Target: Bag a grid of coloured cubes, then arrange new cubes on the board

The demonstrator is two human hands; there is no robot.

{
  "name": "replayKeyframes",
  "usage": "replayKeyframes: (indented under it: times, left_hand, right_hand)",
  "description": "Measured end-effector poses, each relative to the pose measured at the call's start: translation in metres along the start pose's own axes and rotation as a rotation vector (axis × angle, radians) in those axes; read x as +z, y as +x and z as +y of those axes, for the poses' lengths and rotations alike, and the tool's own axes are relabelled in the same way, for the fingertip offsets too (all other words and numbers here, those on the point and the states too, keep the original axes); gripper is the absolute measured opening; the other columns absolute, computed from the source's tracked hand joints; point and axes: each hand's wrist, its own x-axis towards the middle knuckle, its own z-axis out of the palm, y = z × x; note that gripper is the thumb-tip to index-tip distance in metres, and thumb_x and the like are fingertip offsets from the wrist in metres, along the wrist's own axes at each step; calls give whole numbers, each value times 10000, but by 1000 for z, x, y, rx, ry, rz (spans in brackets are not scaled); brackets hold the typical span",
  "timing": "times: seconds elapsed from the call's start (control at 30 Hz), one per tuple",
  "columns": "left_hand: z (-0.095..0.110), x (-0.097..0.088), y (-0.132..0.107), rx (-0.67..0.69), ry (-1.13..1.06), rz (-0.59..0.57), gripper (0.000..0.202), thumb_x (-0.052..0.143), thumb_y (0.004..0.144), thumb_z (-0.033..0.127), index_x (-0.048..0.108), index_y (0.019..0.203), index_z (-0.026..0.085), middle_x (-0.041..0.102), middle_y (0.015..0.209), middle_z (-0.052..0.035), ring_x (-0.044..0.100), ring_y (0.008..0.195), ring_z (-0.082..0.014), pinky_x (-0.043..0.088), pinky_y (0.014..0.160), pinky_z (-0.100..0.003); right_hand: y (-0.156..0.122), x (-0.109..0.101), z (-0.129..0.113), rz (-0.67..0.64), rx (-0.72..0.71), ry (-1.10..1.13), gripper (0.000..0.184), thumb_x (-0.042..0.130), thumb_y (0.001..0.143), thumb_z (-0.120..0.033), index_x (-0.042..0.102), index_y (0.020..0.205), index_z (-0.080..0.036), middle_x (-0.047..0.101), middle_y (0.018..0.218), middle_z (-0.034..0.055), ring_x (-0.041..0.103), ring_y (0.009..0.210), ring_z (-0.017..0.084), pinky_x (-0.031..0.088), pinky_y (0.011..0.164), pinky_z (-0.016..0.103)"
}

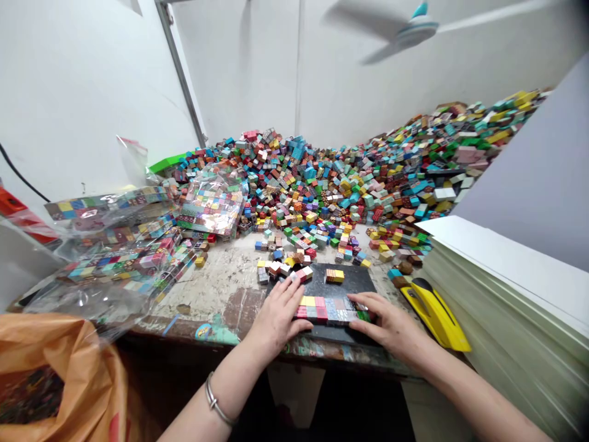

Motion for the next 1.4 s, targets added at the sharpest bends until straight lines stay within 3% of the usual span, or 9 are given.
replayKeyframes:
  times: [0.17,0.37,0.5,0.63,0.83,1.0,1.1,1.4]
  left_hand:
    - [-2,9,3,33,-41,-2,611,580,810,360,327,1315,128,368,1358,-190,275,1297,-285,341,1009,-497]
    - [4,0,3,12,-43,-6,694,583,800,392,254,1354,136,310,1393,-183,198,1325,-279,304,1038,-483]
    - [9,-4,-11,-162,30,55,857,519,782,549,114,1392,104,206,1426,-213,133,1337,-300,202,1060,-542]
    - [9,1,-31,-305,92,92,858,427,804,605,89,1392,79,300,1385,-225,192,1322,-312,173,1054,-569]
    - [8,5,-39,-309,76,30,715,378,865,530,127,1393,119,327,1390,-165,193,1327,-281,194,1061,-535]
    - [11,1,-37,-309,97,56,749,402,856,528,92,1402,119,287,1407,-173,184,1328,-290,200,1057,-534]
    - [15,-3,-39,-294,132,79,732,424,850,521,131,1400,136,241,1426,-168,146,1335,-302,180,1062,-538]
    - [19,-13,-38,-239,288,78,573,442,833,532,379,1310,219,314,1408,-92,218,1315,-318,204,1041,-585]
  right_hand:
    - [-2,8,2,60,-49,-45,377,534,764,-377,612,1072,-174,580,1102,114,552,1004,236,447,886,371]
    - [-6,24,4,146,-97,-248,443,536,781,-372,545,1169,-158,560,1115,126,519,1025,253,443,881,397]
    - [-11,30,13,218,-121,-360,569,505,794,-455,461,1254,-124,494,1227,155,465,1112,273,421,915,411]
    - [-21,37,22,327,-101,-517,701,448,787,-570,368,1322,-124,416,1324,156,403,1176,321,398,916,478]
    - [-31,56,19,379,-100,-678,728,268,874,-532,26,1424,-120,386,1358,162,291,1273,310,341,962,506]
    - [-30,57,11,392,-86,-727,727,215,884,-536,-38,1421,-117,312,1394,190,253,1289,321,323,964,532]
    - [-28,56,8,395,-125,-722,705,206,892,-518,-32,1422,-119,257,1419,190,212,1303,321,301,977,536]
    - [-23,65,12,389,-167,-701,654,194,906,-482,-13,1426,-143,342,1388,151,290,1273,321,314,960,529]
